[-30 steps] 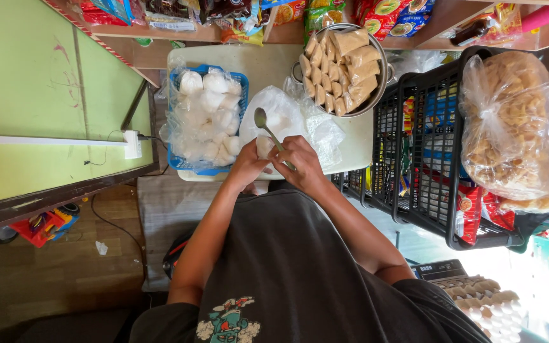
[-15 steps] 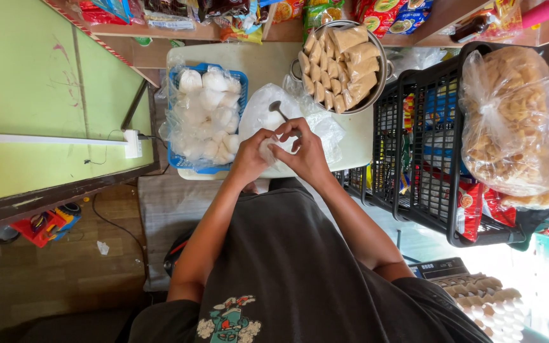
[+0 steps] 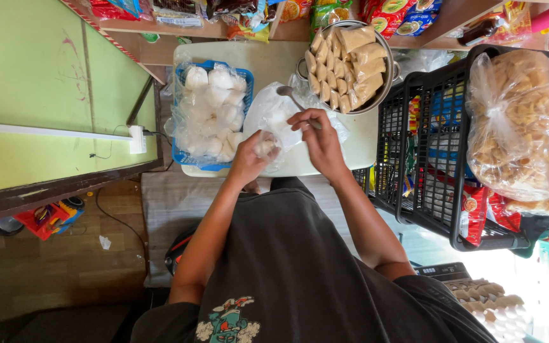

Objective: Transfer white powder from a large bag into small individual plastic bags using a spoon.

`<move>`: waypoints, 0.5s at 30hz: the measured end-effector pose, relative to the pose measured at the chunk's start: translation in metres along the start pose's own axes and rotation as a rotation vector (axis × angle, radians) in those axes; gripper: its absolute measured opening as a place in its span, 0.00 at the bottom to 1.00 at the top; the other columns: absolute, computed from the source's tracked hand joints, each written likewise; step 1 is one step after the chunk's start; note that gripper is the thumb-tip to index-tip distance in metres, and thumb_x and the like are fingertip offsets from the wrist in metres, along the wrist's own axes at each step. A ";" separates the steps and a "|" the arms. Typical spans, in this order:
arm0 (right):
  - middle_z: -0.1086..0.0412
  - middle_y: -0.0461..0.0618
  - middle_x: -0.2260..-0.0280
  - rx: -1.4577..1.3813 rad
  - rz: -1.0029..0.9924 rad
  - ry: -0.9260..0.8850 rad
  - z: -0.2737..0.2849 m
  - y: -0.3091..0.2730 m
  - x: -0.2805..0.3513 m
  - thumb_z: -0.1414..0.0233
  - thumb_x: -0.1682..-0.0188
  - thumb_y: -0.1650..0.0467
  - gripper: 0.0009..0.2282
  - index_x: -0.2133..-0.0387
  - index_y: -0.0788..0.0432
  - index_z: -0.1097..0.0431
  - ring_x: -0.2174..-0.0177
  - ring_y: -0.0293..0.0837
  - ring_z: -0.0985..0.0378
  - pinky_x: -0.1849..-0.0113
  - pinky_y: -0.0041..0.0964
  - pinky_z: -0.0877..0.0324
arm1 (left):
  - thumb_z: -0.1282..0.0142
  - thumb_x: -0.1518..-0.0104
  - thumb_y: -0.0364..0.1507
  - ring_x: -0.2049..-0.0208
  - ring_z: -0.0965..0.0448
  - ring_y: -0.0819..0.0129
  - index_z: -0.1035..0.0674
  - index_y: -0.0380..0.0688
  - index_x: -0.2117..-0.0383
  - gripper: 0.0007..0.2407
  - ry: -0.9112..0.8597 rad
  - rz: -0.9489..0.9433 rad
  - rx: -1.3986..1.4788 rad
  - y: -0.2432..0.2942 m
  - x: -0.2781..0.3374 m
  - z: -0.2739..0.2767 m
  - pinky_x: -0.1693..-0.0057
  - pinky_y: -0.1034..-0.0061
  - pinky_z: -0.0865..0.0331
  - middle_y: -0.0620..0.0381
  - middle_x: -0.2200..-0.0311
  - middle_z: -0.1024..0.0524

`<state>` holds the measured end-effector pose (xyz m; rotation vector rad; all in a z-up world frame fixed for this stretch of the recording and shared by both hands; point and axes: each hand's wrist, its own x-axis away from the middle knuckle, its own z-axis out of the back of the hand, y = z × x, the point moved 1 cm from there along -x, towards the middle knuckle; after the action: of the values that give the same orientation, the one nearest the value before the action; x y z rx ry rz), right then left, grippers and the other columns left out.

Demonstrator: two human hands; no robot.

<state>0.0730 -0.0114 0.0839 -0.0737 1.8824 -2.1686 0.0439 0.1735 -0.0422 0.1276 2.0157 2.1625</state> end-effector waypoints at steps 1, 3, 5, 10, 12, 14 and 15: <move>0.27 0.50 0.58 0.000 -0.001 -0.001 0.007 0.008 0.003 0.49 0.45 0.79 0.08 0.56 0.63 0.40 0.57 0.36 0.24 0.60 0.31 0.30 | 0.35 0.42 0.27 0.61 0.20 0.73 0.23 0.40 0.56 0.11 0.001 0.001 0.001 0.000 0.002 0.004 0.53 0.76 0.25 0.56 0.64 0.19; 0.24 0.48 0.60 0.137 -0.070 0.063 0.023 0.026 0.008 0.58 0.39 0.75 0.06 0.52 0.63 0.36 0.62 0.34 0.25 0.61 0.29 0.30 | 0.36 0.41 0.25 0.60 0.23 0.74 0.24 0.39 0.59 0.09 0.034 -0.035 0.024 0.000 0.004 0.012 0.51 0.78 0.27 0.57 0.63 0.21; 0.27 0.50 0.64 0.260 -0.074 0.091 0.031 0.049 0.013 0.56 0.39 0.74 0.09 0.51 0.63 0.31 0.65 0.36 0.28 0.62 0.30 0.31 | 0.36 0.41 0.24 0.60 0.23 0.75 0.24 0.40 0.59 0.09 0.054 -0.011 0.068 0.002 0.008 0.017 0.52 0.79 0.28 0.58 0.63 0.22; 0.33 0.51 0.69 0.342 -0.154 0.147 0.029 0.134 0.020 0.54 0.39 0.72 0.12 0.50 0.64 0.25 0.69 0.38 0.32 0.64 0.30 0.32 | 0.37 0.41 0.23 0.62 0.24 0.77 0.24 0.40 0.60 0.08 0.104 0.056 0.104 0.012 0.011 0.031 0.53 0.80 0.28 0.60 0.64 0.23; 0.26 0.49 0.69 0.167 -0.248 0.245 0.023 0.188 0.024 0.53 0.39 0.70 0.11 0.51 0.64 0.27 0.70 0.36 0.28 0.66 0.29 0.31 | 0.36 0.42 0.23 0.61 0.24 0.77 0.24 0.40 0.60 0.08 0.134 0.029 0.040 0.015 0.011 0.034 0.53 0.80 0.28 0.60 0.64 0.23; 0.25 0.50 0.68 0.089 -0.267 0.272 0.019 0.226 0.023 0.52 0.40 0.69 0.11 0.51 0.65 0.27 0.71 0.36 0.27 0.68 0.28 0.32 | 0.36 0.42 0.23 0.62 0.24 0.77 0.24 0.39 0.60 0.09 0.135 0.036 0.032 0.013 0.012 0.035 0.53 0.79 0.27 0.60 0.64 0.22; 0.24 0.50 0.67 0.009 -0.284 0.295 0.017 0.245 0.022 0.52 0.40 0.69 0.12 0.52 0.65 0.28 0.71 0.36 0.26 0.70 0.28 0.34 | 0.35 0.43 0.24 0.62 0.23 0.77 0.24 0.39 0.60 0.09 0.139 0.045 0.022 0.012 0.012 0.036 0.53 0.79 0.27 0.60 0.65 0.22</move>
<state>0.0969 -0.0620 -0.1564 -0.0210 2.1320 -2.4928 0.0376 0.2105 -0.0281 0.0263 2.1304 2.2342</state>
